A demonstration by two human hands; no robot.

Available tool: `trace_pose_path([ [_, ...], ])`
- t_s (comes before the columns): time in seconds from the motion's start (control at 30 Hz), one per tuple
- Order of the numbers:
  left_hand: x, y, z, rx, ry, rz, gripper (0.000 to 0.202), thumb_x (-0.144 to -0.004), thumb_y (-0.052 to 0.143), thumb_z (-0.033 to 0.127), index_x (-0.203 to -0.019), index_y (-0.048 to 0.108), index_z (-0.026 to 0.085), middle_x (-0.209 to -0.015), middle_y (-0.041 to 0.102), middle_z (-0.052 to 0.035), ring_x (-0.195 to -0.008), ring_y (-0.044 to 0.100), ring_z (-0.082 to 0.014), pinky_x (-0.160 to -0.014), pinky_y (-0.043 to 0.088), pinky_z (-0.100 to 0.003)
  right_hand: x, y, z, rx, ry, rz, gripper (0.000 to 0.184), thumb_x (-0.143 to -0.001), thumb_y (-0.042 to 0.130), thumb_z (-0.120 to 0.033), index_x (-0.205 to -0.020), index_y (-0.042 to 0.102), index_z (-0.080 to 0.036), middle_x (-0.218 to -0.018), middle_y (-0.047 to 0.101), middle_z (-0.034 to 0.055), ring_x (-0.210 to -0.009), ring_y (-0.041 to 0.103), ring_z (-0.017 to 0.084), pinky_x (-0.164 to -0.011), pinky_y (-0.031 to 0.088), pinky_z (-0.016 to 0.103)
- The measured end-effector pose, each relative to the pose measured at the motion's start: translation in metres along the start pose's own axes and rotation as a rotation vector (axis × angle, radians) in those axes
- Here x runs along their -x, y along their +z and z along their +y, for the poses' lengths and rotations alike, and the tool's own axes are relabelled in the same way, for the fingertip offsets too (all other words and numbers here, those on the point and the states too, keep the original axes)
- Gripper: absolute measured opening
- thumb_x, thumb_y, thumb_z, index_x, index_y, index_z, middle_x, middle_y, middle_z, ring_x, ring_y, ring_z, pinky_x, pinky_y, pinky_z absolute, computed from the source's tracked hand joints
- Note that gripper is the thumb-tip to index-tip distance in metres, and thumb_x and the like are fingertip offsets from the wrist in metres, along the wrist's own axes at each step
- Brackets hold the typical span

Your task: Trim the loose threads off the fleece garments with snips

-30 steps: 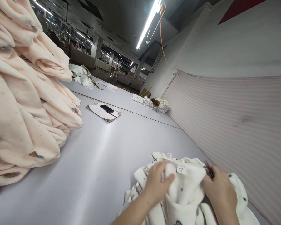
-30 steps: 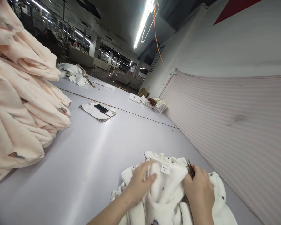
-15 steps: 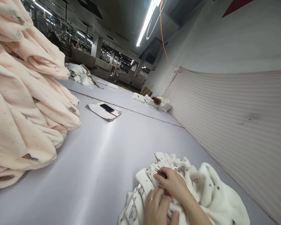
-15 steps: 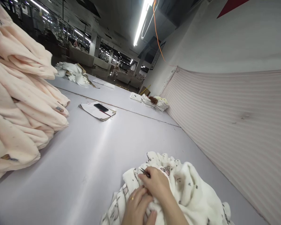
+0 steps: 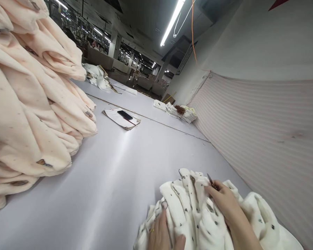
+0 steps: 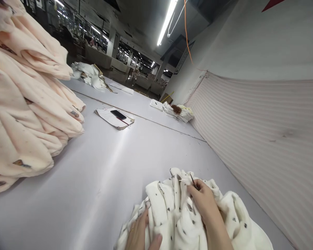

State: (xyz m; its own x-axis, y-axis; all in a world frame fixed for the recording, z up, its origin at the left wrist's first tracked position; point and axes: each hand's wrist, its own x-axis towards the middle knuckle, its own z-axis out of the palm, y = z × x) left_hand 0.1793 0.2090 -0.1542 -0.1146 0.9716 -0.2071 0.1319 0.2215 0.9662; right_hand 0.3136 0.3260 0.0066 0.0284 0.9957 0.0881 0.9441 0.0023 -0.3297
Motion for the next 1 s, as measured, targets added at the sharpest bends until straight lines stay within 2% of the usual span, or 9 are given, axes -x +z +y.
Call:
trace_pose_path([
  [0.13, -0.012, 0.001, 0.025, 0.028, -0.009, -0.028, 0.077, -0.071, 0.055, 0.029, -0.141, 0.032, 0.009, -0.145, 0.040, -0.0170, -0.134, 0.033, -0.0337, -0.109, 0.024, -0.041, -0.003, 0.018, -0.006, 0.049, -0.004, 0.064, 0.013, -0.074, 0.045, -0.026, -0.087, 0.047, -0.025, -0.067, 0.057, -0.0020, -0.062, 0.055, 0.019, -0.058, 0.037, 0.027],
  [0.27, -0.033, -0.013, 0.040, 0.035, 0.032, 0.027, 0.061, -0.077, 0.050, 0.030, -0.133, 0.041, 0.010, -0.139, 0.044, -0.0192, -0.126, 0.043, -0.0335, -0.102, 0.033, -0.043, -0.006, 0.029, -0.010, 0.057, -0.037, 0.042, 0.013, -0.077, 0.042, -0.025, -0.088, 0.047, -0.027, -0.065, 0.056, -0.0036, -0.060, 0.054, 0.019, -0.058, 0.036, 0.027],
  [0.37, -0.069, -0.025, 0.044, 0.110, 0.110, 0.059, 0.061, -0.079, 0.050, 0.023, -0.138, 0.036, 0.012, -0.151, 0.029, -0.0127, -0.139, 0.022, -0.0261, -0.113, 0.016, -0.035, -0.007, 0.023, -0.005, 0.027, -0.053, 0.035, 0.010, -0.084, 0.035, -0.030, -0.089, 0.042, -0.026, -0.064, 0.053, -0.0056, -0.057, 0.055, 0.016, -0.058, 0.042, 0.024],
  [0.43, -0.097, -0.028, 0.042, 0.146, 0.124, 0.002, 0.062, -0.075, 0.057, 0.015, -0.135, 0.043, 0.013, -0.150, 0.033, -0.0113, -0.141, 0.016, -0.0255, -0.115, 0.008, -0.033, -0.007, 0.021, -0.002, 0.057, -0.073, 0.032, 0.009, -0.085, 0.033, -0.029, -0.087, 0.041, -0.025, -0.066, 0.054, -0.0050, -0.059, 0.055, 0.015, -0.059, 0.042, 0.023],
  [0.57, -0.133, -0.023, 0.036, 0.262, 0.107, -0.183, 0.027, -0.081, 0.063, 0.023, -0.107, 0.063, 0.016, -0.122, 0.062, -0.0095, -0.119, 0.051, -0.0256, -0.105, 0.031, -0.044, -0.003, 0.035, -0.010, 0.220, -0.105, 0.012, 0.013, -0.078, 0.039, -0.018, -0.081, 0.051, -0.024, -0.080, 0.063, 0.0011, -0.074, 0.059, 0.020, -0.062, 0.036, 0.027],
  [0.63, -0.136, -0.021, 0.034, 0.341, 0.101, -0.246, 0.020, -0.086, 0.060, 0.030, -0.098, 0.064, 0.015, -0.109, 0.066, -0.0057, -0.105, 0.059, -0.0224, -0.097, 0.039, -0.045, 0.000, 0.047, -0.017, 0.286, -0.132, -0.021, 0.016, -0.077, 0.044, -0.020, -0.086, 0.057, -0.024, -0.090, 0.064, 0.0028, -0.079, 0.061, 0.022, -0.062, 0.034, 0.027],
  [0.77, -0.129, -0.024, 0.034, 0.519, 0.007, -0.303, 0.016, -0.084, 0.059, 0.029, -0.084, 0.063, 0.014, -0.080, 0.066, -0.0005, -0.080, 0.062, -0.0177, -0.079, 0.046, -0.035, 0.002, 0.063, -0.026, 0.376, -0.151, -0.083, 0.014, -0.077, 0.051, -0.025, -0.087, 0.061, -0.023, -0.092, 0.063, 0.0034, -0.075, 0.063, 0.021, -0.057, 0.030, 0.025],
  [0.9, -0.120, -0.027, 0.037, 0.734, -0.139, -0.416, 0.011, -0.072, 0.060, 0.025, -0.076, 0.061, 0.015, -0.059, 0.057, 0.0035, -0.056, 0.055, -0.0133, -0.058, 0.041, -0.025, -0.001, 0.063, -0.026, 0.414, -0.103, -0.059, 0.018, -0.079, 0.042, -0.014, -0.083, 0.058, -0.021, -0.091, 0.064, 0.0040, -0.076, 0.062, 0.020, -0.056, 0.029, 0.025],
  [1.0, -0.116, -0.027, 0.040, 0.882, -0.209, -0.479, 0.013, -0.069, 0.059, 0.028, -0.072, 0.057, 0.016, -0.057, 0.054, 0.0034, -0.051, 0.051, -0.0117, -0.050, 0.039, -0.022, 0.001, 0.055, -0.025, 0.387, -0.116, -0.059, 0.014, -0.083, 0.043, -0.019, -0.088, 0.056, -0.023, -0.093, 0.066, 0.0018, -0.080, 0.062, 0.020, -0.059, 0.032, 0.026],
])
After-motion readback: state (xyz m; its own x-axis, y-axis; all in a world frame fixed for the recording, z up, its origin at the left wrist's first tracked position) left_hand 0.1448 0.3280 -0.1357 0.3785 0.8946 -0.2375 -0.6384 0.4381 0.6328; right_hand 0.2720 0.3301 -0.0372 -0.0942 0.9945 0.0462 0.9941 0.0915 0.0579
